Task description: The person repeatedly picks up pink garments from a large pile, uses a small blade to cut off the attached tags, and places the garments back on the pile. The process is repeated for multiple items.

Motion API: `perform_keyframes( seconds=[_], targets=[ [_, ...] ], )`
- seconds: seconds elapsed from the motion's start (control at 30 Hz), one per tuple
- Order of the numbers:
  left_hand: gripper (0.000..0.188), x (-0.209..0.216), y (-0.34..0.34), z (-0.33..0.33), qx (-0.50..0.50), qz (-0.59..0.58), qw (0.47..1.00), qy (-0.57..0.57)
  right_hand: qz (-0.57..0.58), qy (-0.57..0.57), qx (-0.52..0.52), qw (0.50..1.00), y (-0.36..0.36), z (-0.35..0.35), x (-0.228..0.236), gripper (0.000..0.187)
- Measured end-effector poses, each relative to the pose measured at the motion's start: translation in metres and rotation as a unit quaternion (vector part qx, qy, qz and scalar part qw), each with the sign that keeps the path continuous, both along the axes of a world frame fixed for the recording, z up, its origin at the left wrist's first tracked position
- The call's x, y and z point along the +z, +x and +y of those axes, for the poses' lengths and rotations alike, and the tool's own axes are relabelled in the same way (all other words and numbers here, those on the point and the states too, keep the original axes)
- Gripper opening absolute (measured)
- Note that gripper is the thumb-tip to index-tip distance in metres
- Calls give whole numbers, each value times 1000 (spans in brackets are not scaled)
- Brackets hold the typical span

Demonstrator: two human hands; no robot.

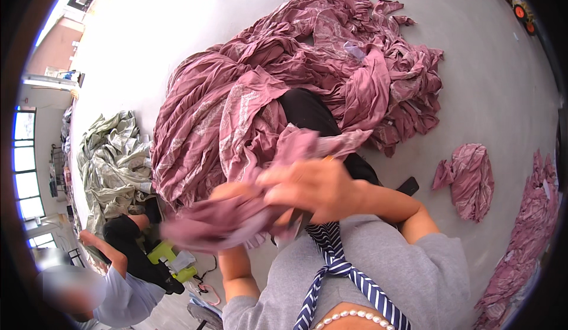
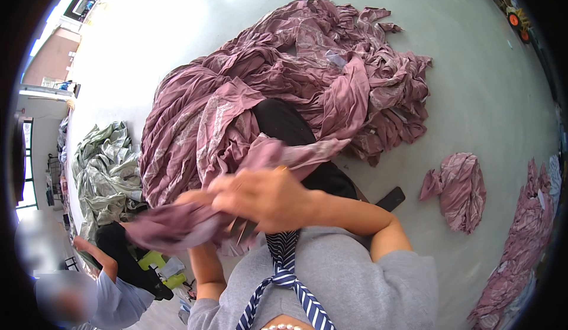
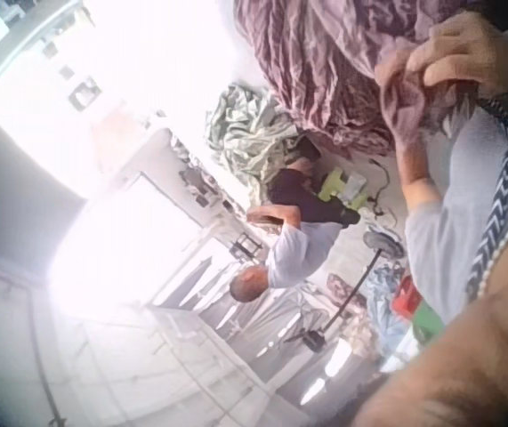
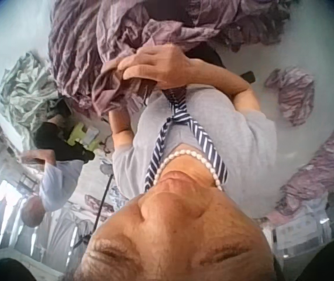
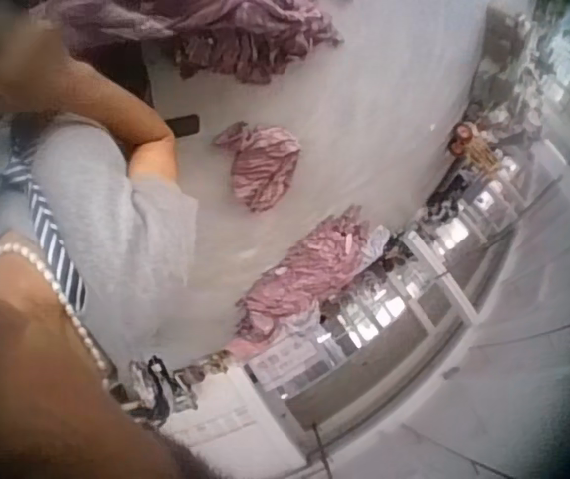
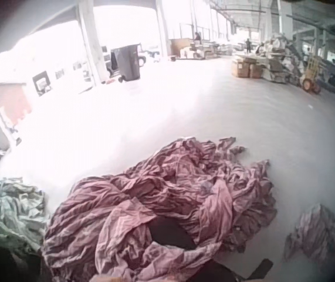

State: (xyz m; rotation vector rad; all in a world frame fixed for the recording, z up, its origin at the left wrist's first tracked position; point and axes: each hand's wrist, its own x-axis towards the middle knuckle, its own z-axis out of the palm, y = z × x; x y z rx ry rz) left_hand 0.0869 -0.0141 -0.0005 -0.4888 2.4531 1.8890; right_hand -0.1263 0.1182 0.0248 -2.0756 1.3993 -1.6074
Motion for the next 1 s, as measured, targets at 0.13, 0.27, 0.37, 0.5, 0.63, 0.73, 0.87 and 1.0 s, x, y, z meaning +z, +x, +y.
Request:
perform_keyframes(
  seconds=[0.13,0.27,0.37,0.5,0.63,0.73,0.87,1.0],
  targets=[
    [40,8,103,-11,351,-61,931,-80,-128,235,-26,963,-39,-13,-46,40],
    [41,-2,195,-21,572,-177,769,-224,-20,215,-31,976,-41,-22,-101,39],
    [42,-14,230,-31,566,-407,581,-420,-2,241,53,969,-13,-12,-113,38],
    [48,-41,136,-54,523,-238,651,-497,-26,258,25,965,9,-6,-131,30],
    [74,-60,-32,-42,237,-51,821,-516,-19,286,-18,958,-1,-4,-147,25],
    [61,-107,-86,-60,211,-42,822,-527,-53,301,-43,951,-10,5,-152,23],
    [38,-105,-103,-67,388,77,890,-226,-167,249,-131,945,-26,13,-139,16],
    [20,-64,-101,-37,414,170,873,192,-431,285,-104,850,-53,4,-128,29]
  ],
)
